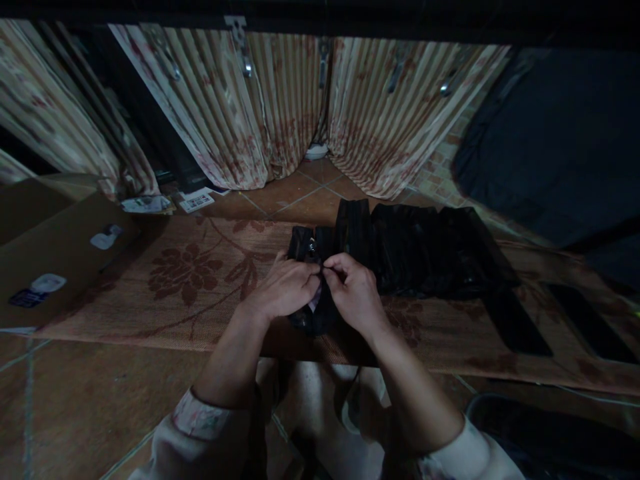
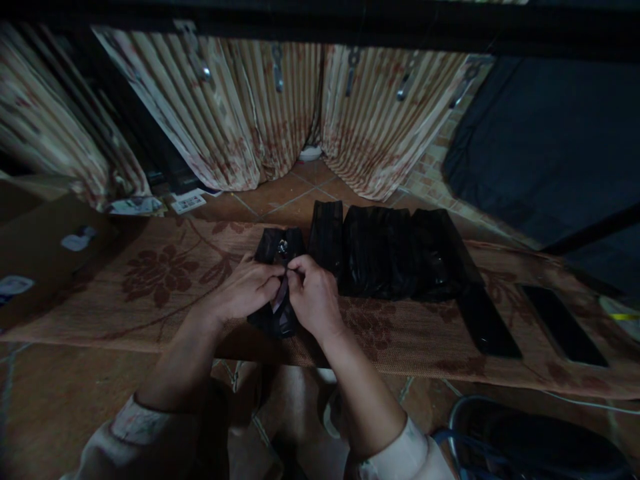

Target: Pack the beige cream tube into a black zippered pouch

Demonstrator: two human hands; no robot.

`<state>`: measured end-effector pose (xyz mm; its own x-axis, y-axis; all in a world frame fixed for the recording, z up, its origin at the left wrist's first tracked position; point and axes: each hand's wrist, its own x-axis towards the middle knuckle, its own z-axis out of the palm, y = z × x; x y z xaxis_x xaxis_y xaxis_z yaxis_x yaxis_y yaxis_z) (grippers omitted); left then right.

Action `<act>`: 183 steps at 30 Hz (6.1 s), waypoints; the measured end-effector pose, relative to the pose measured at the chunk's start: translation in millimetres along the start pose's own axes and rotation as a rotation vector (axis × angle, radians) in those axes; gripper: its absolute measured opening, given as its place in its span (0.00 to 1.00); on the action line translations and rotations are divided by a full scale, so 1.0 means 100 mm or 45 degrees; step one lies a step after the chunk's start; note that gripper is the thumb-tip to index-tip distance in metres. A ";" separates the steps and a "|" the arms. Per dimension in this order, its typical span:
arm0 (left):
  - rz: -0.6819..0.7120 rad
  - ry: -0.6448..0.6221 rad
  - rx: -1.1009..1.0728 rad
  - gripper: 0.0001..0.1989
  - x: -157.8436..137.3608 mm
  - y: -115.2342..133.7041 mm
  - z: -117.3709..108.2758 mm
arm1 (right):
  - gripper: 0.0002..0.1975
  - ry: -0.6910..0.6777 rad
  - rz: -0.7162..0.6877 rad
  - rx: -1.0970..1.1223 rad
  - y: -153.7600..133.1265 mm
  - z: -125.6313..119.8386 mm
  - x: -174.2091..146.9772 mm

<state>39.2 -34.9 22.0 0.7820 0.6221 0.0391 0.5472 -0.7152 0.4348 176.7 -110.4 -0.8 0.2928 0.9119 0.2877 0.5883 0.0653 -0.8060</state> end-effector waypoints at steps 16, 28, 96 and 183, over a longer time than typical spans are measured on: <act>0.028 0.158 -0.091 0.12 -0.01 0.07 -0.01 | 0.08 0.004 0.003 0.031 -0.02 -0.01 0.00; -0.037 0.083 0.049 0.22 -0.01 0.07 0.02 | 0.10 0.039 0.015 0.048 -0.02 0.00 0.00; -0.252 0.526 -0.488 0.16 0.07 0.17 0.12 | 0.15 0.206 0.731 0.953 -0.26 0.49 -1.11; -0.285 -0.353 -1.005 0.19 -0.41 -0.21 -0.18 | 0.15 0.263 0.641 1.215 -0.37 0.10 -0.75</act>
<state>-9.3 -39.9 27.7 0.7816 0.5479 -0.2981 0.4101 -0.0912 0.9075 125.6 -177.3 2.3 0.5088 0.8424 -0.1774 -0.4333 0.0724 -0.8984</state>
